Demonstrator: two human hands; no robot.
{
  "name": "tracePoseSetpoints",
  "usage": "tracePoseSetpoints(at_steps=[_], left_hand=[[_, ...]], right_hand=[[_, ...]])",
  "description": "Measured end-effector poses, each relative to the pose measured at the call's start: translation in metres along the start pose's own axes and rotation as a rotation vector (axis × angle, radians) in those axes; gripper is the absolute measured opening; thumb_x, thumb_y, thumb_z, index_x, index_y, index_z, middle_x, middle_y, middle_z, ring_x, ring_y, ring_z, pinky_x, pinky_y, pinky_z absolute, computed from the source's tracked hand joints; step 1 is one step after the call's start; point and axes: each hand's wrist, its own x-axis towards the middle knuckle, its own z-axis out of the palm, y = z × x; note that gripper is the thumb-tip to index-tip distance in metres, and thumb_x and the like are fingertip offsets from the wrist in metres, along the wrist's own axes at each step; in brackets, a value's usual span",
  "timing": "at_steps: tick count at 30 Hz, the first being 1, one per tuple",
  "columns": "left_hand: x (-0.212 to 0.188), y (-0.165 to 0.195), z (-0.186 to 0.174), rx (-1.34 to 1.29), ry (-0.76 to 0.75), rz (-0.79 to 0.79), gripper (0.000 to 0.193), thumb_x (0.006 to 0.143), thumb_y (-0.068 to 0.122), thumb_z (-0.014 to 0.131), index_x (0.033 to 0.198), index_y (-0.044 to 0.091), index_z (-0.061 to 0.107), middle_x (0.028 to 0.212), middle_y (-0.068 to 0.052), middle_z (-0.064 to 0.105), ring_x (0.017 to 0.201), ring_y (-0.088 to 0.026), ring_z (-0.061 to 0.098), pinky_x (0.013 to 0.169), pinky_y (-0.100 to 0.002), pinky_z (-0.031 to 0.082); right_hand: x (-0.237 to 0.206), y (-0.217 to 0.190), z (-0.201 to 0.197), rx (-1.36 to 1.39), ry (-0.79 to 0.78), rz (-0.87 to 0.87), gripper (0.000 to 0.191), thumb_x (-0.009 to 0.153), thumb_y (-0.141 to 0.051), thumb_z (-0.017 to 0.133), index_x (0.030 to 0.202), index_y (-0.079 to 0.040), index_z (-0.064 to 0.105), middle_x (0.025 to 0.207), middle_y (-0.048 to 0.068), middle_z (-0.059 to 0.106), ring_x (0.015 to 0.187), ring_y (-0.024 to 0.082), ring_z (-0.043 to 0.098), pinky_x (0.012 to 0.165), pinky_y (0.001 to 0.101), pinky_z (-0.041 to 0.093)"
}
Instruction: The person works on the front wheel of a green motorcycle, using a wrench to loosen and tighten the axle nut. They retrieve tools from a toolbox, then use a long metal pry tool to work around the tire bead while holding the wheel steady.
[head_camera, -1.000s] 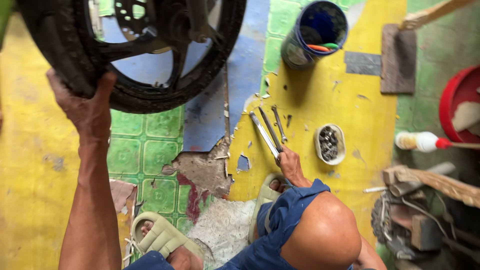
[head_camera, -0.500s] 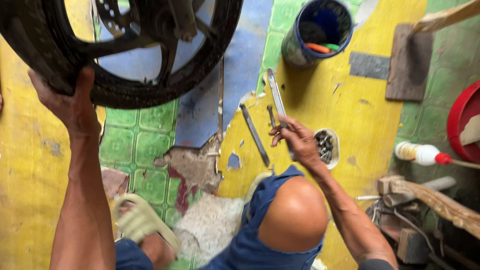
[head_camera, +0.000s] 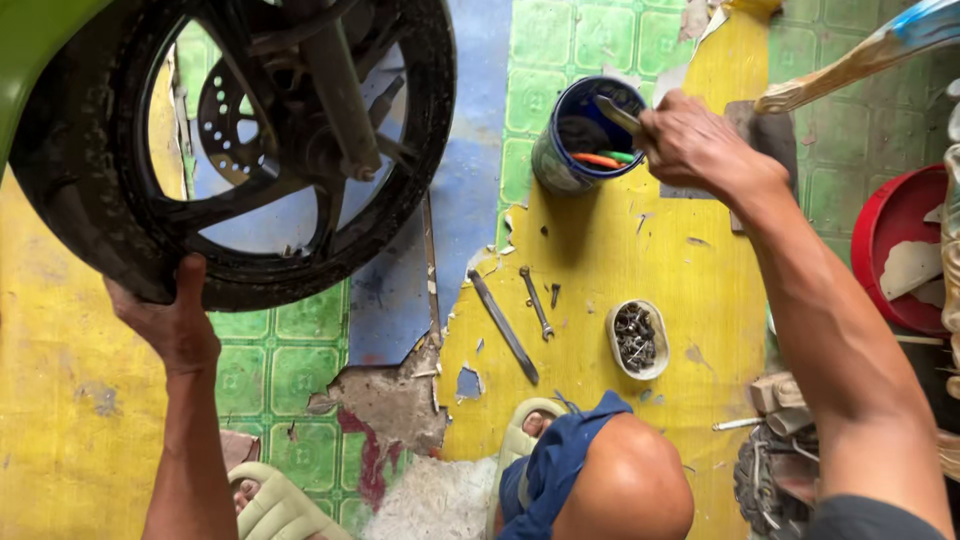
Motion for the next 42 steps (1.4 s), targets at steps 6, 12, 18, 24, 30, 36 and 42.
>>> tracePoseSetpoints(at_steps=[6,12,18,24,30,36,42], left_hand=[[0.010,-0.007,-0.013,0.060,-0.051,-0.018,0.069,0.100,0.013,0.087,0.151,-0.005,0.045,0.138,-0.006,0.056,0.121,-0.015,0.053,0.113,-0.028,0.045],[0.030,0.005,-0.025,0.197,-0.036,0.026,0.077,0.090,0.023,0.091,0.148,-0.001,0.047,0.136,-0.004,0.055,0.125,-0.016,0.054,0.112,-0.029,0.045],[0.041,-0.028,-0.052,0.070,-0.053,-0.108,0.091,0.088,0.034,0.099,0.148,-0.004,0.041,0.126,-0.007,0.053,0.111,-0.019,0.053,0.100,-0.031,0.047],[0.005,-0.088,-0.031,-0.103,0.137,0.010,0.107,0.080,0.028,0.096,0.160,-0.003,0.032,0.150,-0.010,0.047,0.141,-0.021,0.046,0.123,-0.034,0.037],[-0.029,-0.136,-0.028,-0.175,0.237,-0.087,0.084,0.097,0.012,0.085,0.154,0.000,0.025,0.154,-0.012,0.041,0.141,-0.023,0.044,0.125,-0.038,0.037],[-0.030,-0.144,-0.039,-0.162,0.149,-0.081,0.082,0.098,0.013,0.085,0.156,-0.004,0.030,0.154,-0.013,0.044,0.136,-0.021,0.045,0.121,-0.035,0.037],[-0.024,-0.119,-0.032,-0.166,0.148,-0.068,0.077,0.097,0.019,0.088,0.152,-0.007,0.041,0.145,-0.012,0.052,0.125,-0.021,0.053,0.112,-0.033,0.043]], right_hand=[[0.080,-0.018,0.059,-0.208,-0.234,0.160,0.022,0.092,-0.032,0.070,0.103,-0.016,0.080,0.102,0.017,0.077,0.096,0.036,0.076,0.078,0.0473,0.060],[0.130,-0.050,0.119,-0.192,-0.092,0.136,0.019,0.093,-0.025,0.067,0.097,-0.011,0.080,0.103,0.019,0.075,0.095,0.039,0.073,0.076,0.0504,0.059],[0.110,-0.044,0.081,-0.173,-0.118,0.220,0.019,0.090,-0.018,0.069,0.096,-0.001,0.078,0.094,0.026,0.074,0.086,0.040,0.073,0.078,0.0520,0.059],[-0.017,-0.087,0.097,0.508,-0.057,0.194,0.028,0.098,-0.016,0.054,0.116,-0.013,0.076,0.079,0.019,0.072,0.065,0.035,0.065,0.059,0.0462,0.053],[-0.072,-0.221,0.226,0.545,-0.185,0.277,0.034,0.092,-0.038,0.075,0.098,-0.006,0.064,0.067,0.022,0.062,0.060,0.039,0.061,0.059,0.0524,0.049],[-0.086,-0.278,0.241,0.539,-0.132,0.318,0.040,0.090,-0.041,0.071,0.100,-0.005,0.058,0.080,0.024,0.066,0.075,0.048,0.063,0.065,0.0573,0.050],[-0.091,-0.264,0.236,0.486,-0.044,0.054,0.021,0.090,-0.021,0.060,0.093,-0.002,0.053,0.080,0.026,0.065,0.068,0.048,0.062,0.059,0.0583,0.048]])
